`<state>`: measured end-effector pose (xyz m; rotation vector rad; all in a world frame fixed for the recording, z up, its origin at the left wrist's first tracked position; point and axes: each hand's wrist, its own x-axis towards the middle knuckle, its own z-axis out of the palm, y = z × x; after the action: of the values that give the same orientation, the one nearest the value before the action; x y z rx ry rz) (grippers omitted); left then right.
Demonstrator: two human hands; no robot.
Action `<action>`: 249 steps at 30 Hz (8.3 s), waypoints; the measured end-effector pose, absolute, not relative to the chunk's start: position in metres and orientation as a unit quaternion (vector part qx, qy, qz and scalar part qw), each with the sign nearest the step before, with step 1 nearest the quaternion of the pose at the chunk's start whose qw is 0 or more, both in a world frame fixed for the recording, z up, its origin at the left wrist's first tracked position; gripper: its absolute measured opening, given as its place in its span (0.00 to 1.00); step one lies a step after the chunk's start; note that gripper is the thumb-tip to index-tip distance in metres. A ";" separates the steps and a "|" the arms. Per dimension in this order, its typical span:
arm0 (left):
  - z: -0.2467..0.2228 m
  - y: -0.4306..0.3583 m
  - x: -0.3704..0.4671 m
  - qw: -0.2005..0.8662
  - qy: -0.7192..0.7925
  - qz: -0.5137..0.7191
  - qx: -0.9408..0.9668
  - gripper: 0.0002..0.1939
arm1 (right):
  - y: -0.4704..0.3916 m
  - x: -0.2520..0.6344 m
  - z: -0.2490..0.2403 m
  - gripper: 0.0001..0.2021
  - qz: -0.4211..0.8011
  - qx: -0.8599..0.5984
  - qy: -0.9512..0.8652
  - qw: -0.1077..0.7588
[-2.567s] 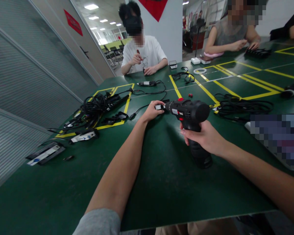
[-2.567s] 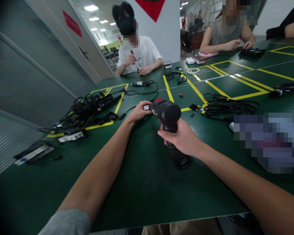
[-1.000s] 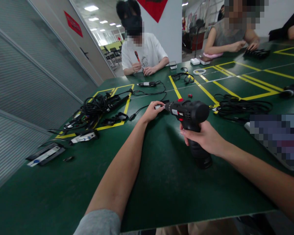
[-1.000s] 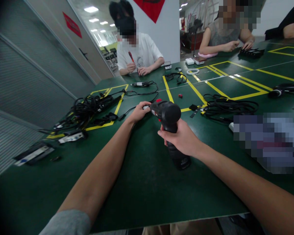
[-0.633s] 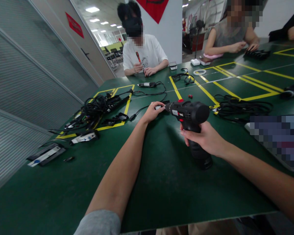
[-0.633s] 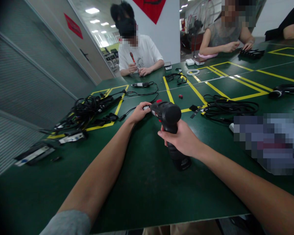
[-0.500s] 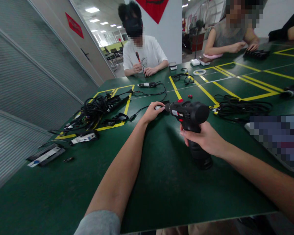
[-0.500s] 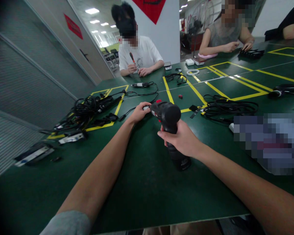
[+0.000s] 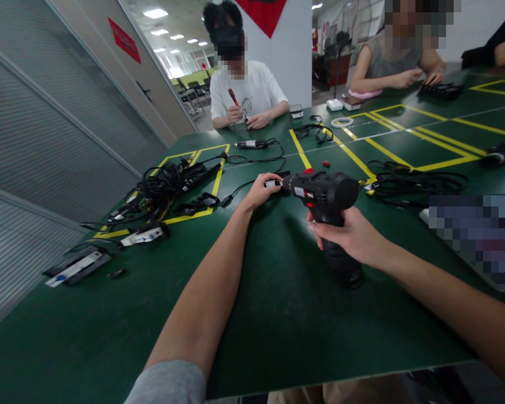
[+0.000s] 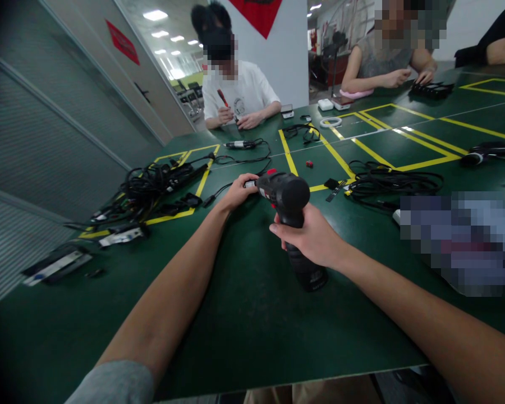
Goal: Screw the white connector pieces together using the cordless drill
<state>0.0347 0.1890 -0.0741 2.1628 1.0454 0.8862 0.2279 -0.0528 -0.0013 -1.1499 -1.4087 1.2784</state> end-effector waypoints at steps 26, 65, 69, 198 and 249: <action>-0.074 0.188 0.036 0.294 0.399 0.327 0.804 0.16 | -0.051 0.231 -0.003 0.12 0.528 -0.465 -0.573 0.420; -0.073 0.187 0.037 0.304 0.402 0.330 0.798 0.15 | -0.051 0.230 -0.005 0.11 0.518 -0.456 -0.569 0.447; -0.072 0.187 0.037 0.298 0.412 0.323 0.798 0.15 | -0.052 0.230 -0.006 0.12 0.516 -0.457 -0.570 0.448; -0.074 0.188 0.035 0.278 0.395 0.338 0.808 0.18 | -0.051 0.231 -0.011 0.13 0.513 -0.453 -0.568 0.458; -0.075 0.187 0.039 0.257 0.410 0.349 0.802 0.17 | -0.052 0.231 -0.010 0.12 0.516 -0.448 -0.568 0.458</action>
<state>0.0391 0.1869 -0.0753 2.1765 1.1119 0.9468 0.2306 -0.0519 -0.0098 -1.1045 -1.3988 1.2715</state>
